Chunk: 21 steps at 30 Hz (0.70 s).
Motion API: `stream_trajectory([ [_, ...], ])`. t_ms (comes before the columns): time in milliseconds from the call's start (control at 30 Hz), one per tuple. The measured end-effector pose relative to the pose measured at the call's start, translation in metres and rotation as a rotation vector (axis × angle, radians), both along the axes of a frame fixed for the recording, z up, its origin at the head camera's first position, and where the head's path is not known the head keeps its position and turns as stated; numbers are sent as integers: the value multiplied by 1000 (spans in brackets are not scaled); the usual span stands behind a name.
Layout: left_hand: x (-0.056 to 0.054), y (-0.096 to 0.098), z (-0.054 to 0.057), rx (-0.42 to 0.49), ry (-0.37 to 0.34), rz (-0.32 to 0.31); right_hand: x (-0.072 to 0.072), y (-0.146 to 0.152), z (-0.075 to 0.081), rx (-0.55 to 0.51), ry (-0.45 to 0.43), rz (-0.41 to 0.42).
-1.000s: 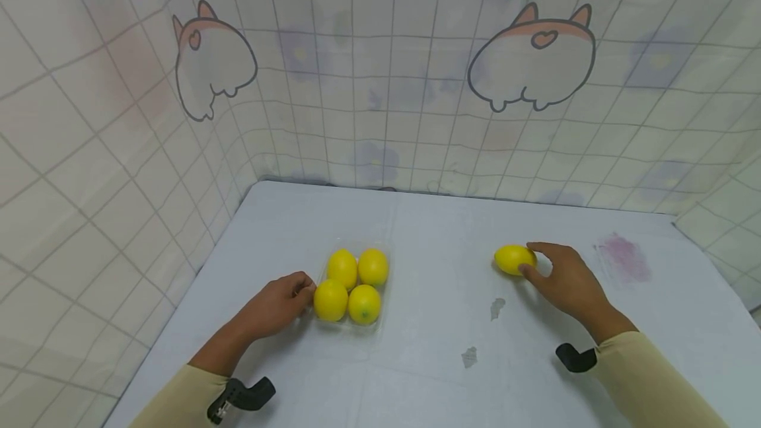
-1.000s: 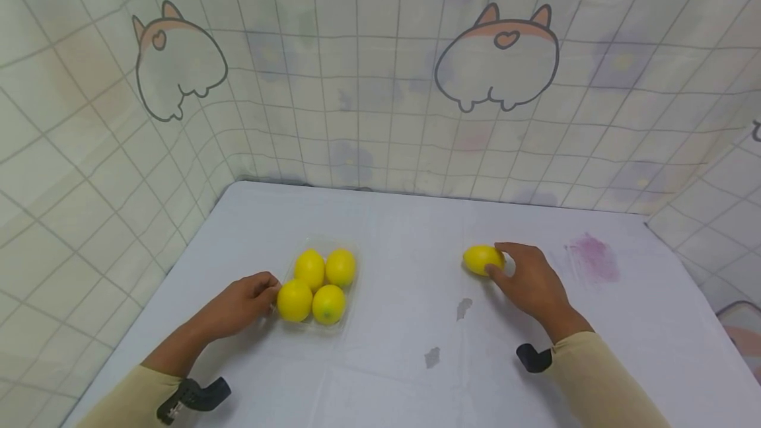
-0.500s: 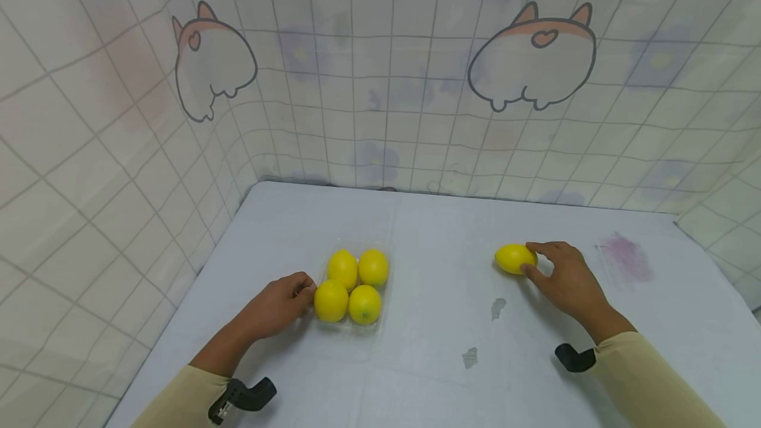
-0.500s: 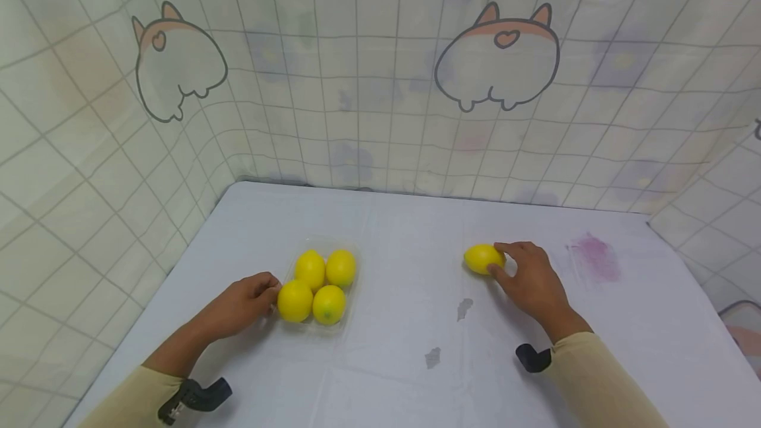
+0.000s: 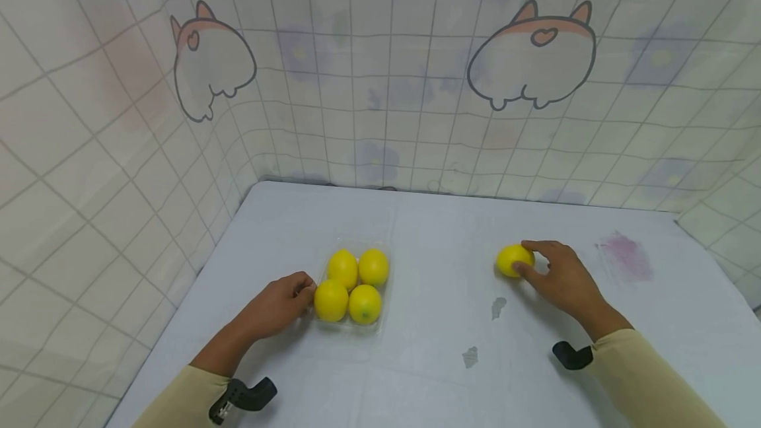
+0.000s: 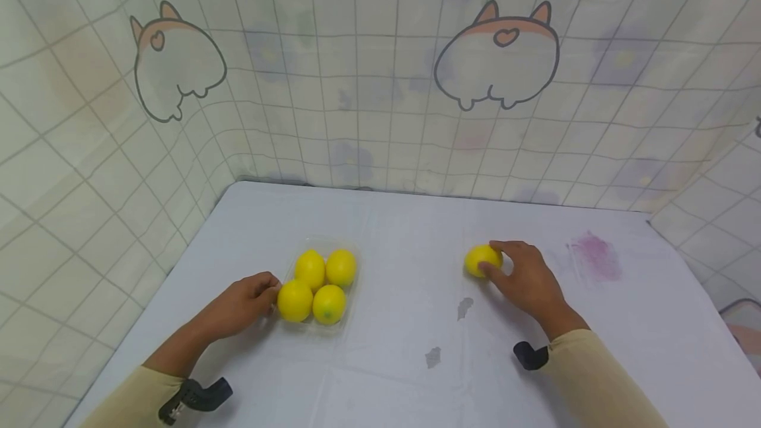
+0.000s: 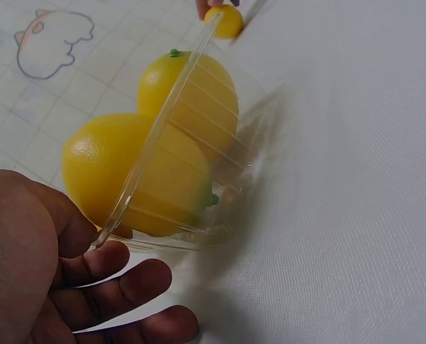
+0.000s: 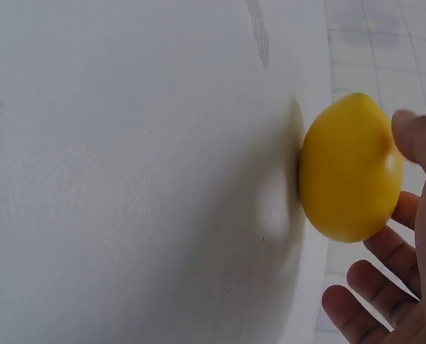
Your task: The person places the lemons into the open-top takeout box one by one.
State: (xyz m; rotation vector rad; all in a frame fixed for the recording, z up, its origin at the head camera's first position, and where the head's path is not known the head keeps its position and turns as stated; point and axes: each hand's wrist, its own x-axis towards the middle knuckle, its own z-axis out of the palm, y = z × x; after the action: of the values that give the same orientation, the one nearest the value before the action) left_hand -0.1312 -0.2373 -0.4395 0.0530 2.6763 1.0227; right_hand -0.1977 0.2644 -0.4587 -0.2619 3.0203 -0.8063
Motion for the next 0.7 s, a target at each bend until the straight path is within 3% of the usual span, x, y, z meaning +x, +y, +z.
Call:
stream_trajectory([
  [400,-1,0,-3,-8,1,6,-2,-4,1,-35,-59,48],
  [700,-2,-1,-5,-10,5,4,-4,-5,-4,-37,-74,36],
])
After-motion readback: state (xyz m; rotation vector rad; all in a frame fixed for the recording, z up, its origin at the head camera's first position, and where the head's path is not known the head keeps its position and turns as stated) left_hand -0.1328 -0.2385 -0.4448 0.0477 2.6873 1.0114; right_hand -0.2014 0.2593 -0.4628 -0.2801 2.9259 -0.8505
